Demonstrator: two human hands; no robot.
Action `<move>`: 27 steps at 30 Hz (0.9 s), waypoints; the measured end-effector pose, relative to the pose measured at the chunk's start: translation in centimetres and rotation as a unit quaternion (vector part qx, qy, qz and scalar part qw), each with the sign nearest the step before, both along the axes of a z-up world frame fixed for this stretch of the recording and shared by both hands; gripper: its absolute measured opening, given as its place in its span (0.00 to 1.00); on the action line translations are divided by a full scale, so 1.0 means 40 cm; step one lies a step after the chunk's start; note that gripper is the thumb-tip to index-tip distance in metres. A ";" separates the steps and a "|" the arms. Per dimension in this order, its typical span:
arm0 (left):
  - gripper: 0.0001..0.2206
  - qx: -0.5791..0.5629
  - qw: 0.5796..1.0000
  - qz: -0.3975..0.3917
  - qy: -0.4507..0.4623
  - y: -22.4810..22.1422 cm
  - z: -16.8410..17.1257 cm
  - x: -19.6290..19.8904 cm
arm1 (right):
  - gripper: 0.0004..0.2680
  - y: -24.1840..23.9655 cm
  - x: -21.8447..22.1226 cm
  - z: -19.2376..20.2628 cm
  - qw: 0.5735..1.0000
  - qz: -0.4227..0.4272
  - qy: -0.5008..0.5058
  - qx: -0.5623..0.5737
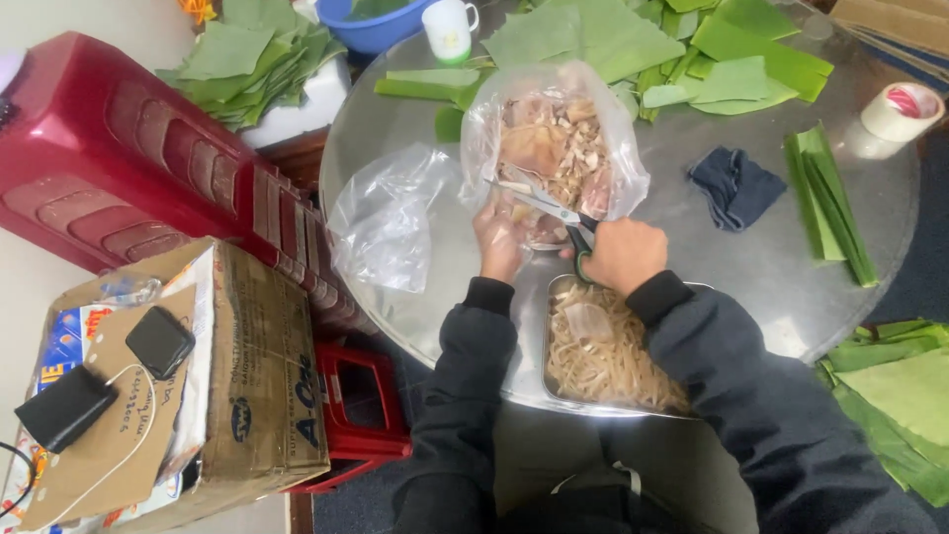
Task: Using scissors to cut dried shredded food ingredients into smaller lengths in a metal tray.
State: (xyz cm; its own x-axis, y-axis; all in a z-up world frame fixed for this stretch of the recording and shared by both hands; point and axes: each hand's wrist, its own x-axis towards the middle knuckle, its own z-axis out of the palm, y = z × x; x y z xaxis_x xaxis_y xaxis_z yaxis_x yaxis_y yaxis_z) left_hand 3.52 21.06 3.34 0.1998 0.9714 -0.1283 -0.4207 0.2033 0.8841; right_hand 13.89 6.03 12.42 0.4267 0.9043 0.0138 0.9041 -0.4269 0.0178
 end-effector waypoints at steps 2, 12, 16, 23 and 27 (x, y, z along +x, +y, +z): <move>0.11 -0.014 0.999 0.050 0.011 -0.017 0.008 0.007 | 0.17 0.014 -0.008 -0.015 1.000 -0.009 0.004 0.021; 0.07 0.068 0.990 0.120 0.011 0.033 -0.137 0.067 | 0.21 0.037 -0.021 -0.042 0.989 -0.054 0.137 -0.011; 0.11 0.064 0.989 0.130 -0.016 -0.030 -0.059 0.067 | 0.22 0.058 -0.007 -0.093 0.983 -0.064 0.171 -0.007; 0.14 0.029 0.995 0.091 0.008 -0.054 0.000 0.039 | 0.18 0.057 -0.011 -0.067 0.993 -0.049 0.105 -0.010; 0.10 0.067 0.994 0.084 -0.009 -0.002 -0.077 0.056 | 0.17 0.052 0.000 -0.038 0.995 -0.056 0.086 0.002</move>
